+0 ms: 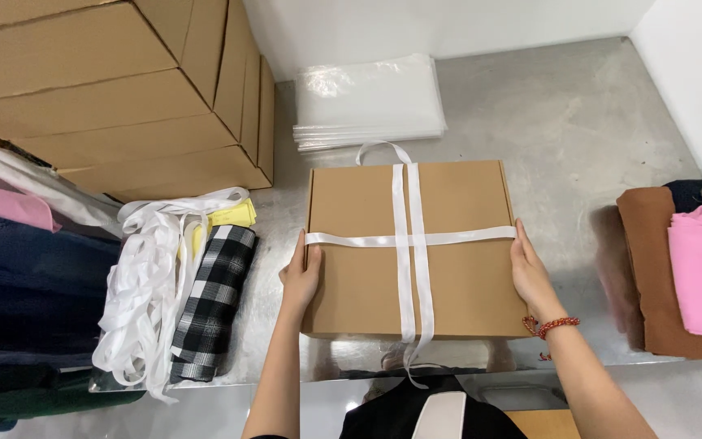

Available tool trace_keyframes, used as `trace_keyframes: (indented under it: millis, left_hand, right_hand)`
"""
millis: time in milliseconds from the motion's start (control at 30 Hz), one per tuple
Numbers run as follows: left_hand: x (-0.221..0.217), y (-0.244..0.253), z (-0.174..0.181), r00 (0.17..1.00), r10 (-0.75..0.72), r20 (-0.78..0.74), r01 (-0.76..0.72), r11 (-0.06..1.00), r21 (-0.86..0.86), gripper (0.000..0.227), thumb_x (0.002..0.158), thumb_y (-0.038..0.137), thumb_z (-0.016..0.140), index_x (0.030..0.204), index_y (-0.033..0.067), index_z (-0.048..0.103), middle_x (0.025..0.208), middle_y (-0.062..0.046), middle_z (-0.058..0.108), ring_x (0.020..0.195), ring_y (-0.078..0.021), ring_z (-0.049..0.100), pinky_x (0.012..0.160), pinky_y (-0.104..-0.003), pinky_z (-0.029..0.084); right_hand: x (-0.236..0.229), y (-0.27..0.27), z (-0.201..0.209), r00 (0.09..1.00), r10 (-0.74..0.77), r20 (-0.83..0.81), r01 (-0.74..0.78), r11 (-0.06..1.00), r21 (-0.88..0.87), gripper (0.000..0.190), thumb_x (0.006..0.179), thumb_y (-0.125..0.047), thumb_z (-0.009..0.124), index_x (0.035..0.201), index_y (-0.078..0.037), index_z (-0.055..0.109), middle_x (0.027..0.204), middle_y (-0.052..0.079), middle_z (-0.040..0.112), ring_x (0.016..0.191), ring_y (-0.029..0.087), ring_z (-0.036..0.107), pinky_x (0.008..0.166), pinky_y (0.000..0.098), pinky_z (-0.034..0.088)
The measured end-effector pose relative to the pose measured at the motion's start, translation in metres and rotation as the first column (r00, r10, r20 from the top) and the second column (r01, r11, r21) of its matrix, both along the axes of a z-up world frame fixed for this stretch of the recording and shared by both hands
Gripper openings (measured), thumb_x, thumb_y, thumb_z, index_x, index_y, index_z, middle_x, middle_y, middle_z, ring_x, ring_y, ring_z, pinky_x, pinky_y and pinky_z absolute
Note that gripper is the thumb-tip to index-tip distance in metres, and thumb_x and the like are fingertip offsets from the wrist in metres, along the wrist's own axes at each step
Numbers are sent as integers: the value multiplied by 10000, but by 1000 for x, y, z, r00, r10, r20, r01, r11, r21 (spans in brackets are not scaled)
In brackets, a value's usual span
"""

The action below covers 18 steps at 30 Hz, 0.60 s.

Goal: The person ties a white ribbon around a cardboard box, forms a bow, writes on a yellow sticky note with a pencil, and places the note on the box. The person then moves the box aside and picks up a plastic bag.

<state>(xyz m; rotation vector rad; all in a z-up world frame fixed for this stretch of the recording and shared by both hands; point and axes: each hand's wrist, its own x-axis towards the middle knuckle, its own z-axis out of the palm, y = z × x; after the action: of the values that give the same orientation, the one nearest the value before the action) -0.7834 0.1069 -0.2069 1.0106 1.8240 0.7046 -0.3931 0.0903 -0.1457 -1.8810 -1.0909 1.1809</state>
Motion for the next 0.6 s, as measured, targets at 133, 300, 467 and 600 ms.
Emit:
trace_keyframes:
  millis: [133, 300, 467, 600]
  left_hand:
    - [16, 13, 26, 995, -89, -40, 91, 995, 42, 656, 1096, 522, 482, 1702, 321, 330, 1750, -82, 344, 1596, -449, 231, 1302, -565, 230]
    - [27, 13, 10, 941, 127, -314, 18, 907, 422, 648, 1008, 275, 708, 1615, 200, 492, 1621, -259, 399, 1469, -558, 331, 1197, -677, 310]
    - [65, -4, 8, 879, 103, -466, 161, 856, 491, 273, 902, 272, 822, 1149, 173, 765, 1258, -113, 597, 1123, -378, 590, 960, -491, 514]
    - [116, -36, -11, 917, -141, -374, 229, 952, 201, 553, 892, 506, 823, 1310, 168, 691, 1328, -126, 557, 1261, -349, 538, 1041, -476, 480]
  right_hand:
    - [-1, 0, -10, 991, 28, 132, -34, 999, 42, 562, 1158, -260, 327, 1711, -172, 286, 1736, 253, 275, 1604, 431, 225, 1296, 602, 179]
    - [22, 2, -69, 925, -30, 379, -73, 965, 253, 443, 1114, -306, 538, 1547, -252, 614, 1652, 234, 437, 1499, 481, 430, 1235, 598, 332]
    - [22, 21, -77, 861, -29, 508, -203, 896, 396, 439, 1073, -239, 660, 1506, -158, 659, 1608, 245, 450, 1495, 526, 398, 1223, 652, 319]
    - [22, 76, -90, 827, 166, 537, -412, 830, 377, 496, 1018, -268, 711, 1503, -185, 647, 1576, 187, 489, 1522, 455, 402, 1243, 603, 317]
